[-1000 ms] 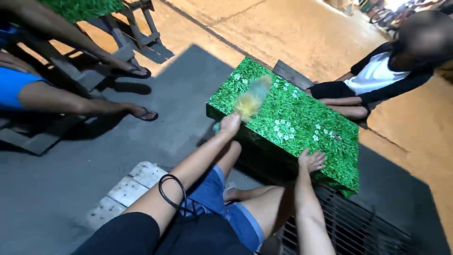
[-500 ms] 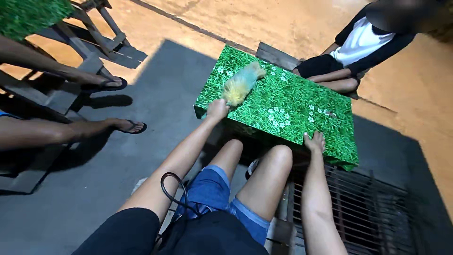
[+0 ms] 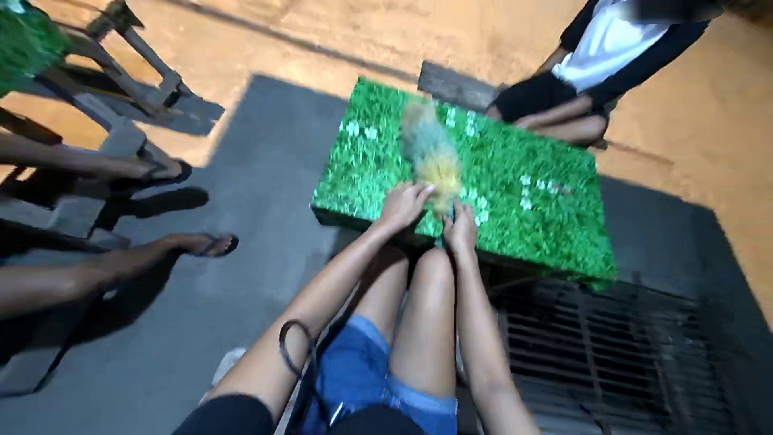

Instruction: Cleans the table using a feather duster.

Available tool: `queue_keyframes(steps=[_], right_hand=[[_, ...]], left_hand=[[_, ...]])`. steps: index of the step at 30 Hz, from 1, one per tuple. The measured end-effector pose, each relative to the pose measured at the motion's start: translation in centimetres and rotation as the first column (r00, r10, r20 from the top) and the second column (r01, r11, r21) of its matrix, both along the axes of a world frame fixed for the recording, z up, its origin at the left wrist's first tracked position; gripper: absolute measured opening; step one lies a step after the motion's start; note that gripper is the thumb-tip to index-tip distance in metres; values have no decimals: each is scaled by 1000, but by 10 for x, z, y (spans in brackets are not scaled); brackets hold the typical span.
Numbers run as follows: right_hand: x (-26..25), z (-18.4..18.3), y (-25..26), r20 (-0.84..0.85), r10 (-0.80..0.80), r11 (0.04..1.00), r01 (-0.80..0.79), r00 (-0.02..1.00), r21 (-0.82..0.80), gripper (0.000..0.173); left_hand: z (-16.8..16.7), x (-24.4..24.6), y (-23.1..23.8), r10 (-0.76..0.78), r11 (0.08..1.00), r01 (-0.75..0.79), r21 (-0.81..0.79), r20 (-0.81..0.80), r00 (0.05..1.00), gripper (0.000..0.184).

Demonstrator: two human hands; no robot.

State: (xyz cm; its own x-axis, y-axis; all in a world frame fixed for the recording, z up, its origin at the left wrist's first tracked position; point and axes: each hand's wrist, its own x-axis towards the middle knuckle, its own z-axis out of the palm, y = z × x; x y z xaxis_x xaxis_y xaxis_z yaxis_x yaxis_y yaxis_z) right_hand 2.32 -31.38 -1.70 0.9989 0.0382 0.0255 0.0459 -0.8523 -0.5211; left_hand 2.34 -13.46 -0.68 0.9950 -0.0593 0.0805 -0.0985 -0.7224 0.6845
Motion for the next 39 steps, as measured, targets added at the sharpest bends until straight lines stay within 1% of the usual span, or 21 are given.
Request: queue_keyframes(steps=[2, 4, 5, 7, 9, 11, 12, 14, 16, 17, 19, 22, 23, 25, 28, 30, 32, 35, 36, 37, 39], right_hand=[[13, 7, 4, -14, -94, 994, 94, 995, -54, 47], [18, 13, 17, -82, -117, 982, 103, 990, -157, 49], [19, 15, 26, -111, -69, 978, 45, 991, -206, 52], [16, 16, 44, -119, 134, 960, -158, 984, -233, 59], [24, 20, 53, -129, 339, 906, -360, 932, -223, 60], [48, 24, 49, -105, 411, 885, -424, 906, -194, 54], [64, 26, 43, -82, 355, 908, -364, 931, -208, 49], [97, 29, 33, -45, 112, 966, -119, 993, -228, 43], [121, 31, 35, -36, -111, 974, 101, 993, -205, 43], [125, 31, 43, -37, -151, 971, 142, 988, -194, 43], [117, 30, 69, -46, -57, 976, 46, 997, -215, 44], [101, 28, 95, -73, 273, 926, -283, 959, -250, 51], [102, 29, 97, -82, 339, 903, -349, 937, -249, 52], [111, 31, 93, -68, 315, 912, -322, 947, -253, 48], [132, 28, 79, -20, 33, 974, -37, 999, -222, 41], [134, 27, 79, -15, -22, 967, 18, 1000, -253, 42], [121, 26, 83, -30, 135, 955, -138, 990, -263, 44], [107, 23, 73, -67, 414, 905, -419, 908, -72, 44], [108, 25, 67, -88, 414, 910, -415, 906, -1, 42], [111, 29, 60, -99, 346, 938, -343, 933, 44, 39], [118, 37, 50, -85, 84, 990, -73, 993, 119, 40]], left_hand=[[-6, 11, 41, 206, 973, -216, 78, 120, 971, 54], [-21, 13, 79, 397, 907, -413, 80, 163, 903, 59], [-30, 16, 94, 474, 868, -490, 79, 166, 865, 63], [-40, 14, 104, 533, 831, -549, 90, 151, 832, 72], [-38, 15, 99, 507, 839, -531, 118, 188, 841, 76], [-36, 16, 96, 482, 850, -512, 123, 213, 850, 76], [-36, 16, 96, 481, 851, -510, 124, 204, 852, 76], [-36, 16, 97, 493, 849, -515, 117, 173, 853, 77], [-36, 16, 97, 498, 850, -514, 114, 141, 856, 76], [-35, 17, 97, 499, 850, -512, 120, 125, 858, 76], [-32, 18, 98, 495, 851, -504, 147, 93, 864, 76], [-30, 19, 98, 477, 860, -479, 176, 54, 877, 76], [-30, 19, 98, 474, 862, -474, 181, 50, 879, 76], [-28, 18, 99, 472, 864, -472, 177, 44, 881, 77], [-30, 19, 99, 478, 863, -475, 172, 26, 878, 77], [-32, 19, 99, 479, 861, -474, 186, 18, 878, 77], [-33, 20, 99, 479, 860, -472, 193, 12, 878, 77], [-30, 21, 100, 473, 864, -465, 194, 10, 881, 77], [-30, 21, 100, 469, 865, -463, 193, 12, 883, 77], [-30, 22, 100, 466, 868, -458, 192, 7, 885, 77], [-31, 22, 100, 467, 866, -457, 201, -2, 884, 79]])
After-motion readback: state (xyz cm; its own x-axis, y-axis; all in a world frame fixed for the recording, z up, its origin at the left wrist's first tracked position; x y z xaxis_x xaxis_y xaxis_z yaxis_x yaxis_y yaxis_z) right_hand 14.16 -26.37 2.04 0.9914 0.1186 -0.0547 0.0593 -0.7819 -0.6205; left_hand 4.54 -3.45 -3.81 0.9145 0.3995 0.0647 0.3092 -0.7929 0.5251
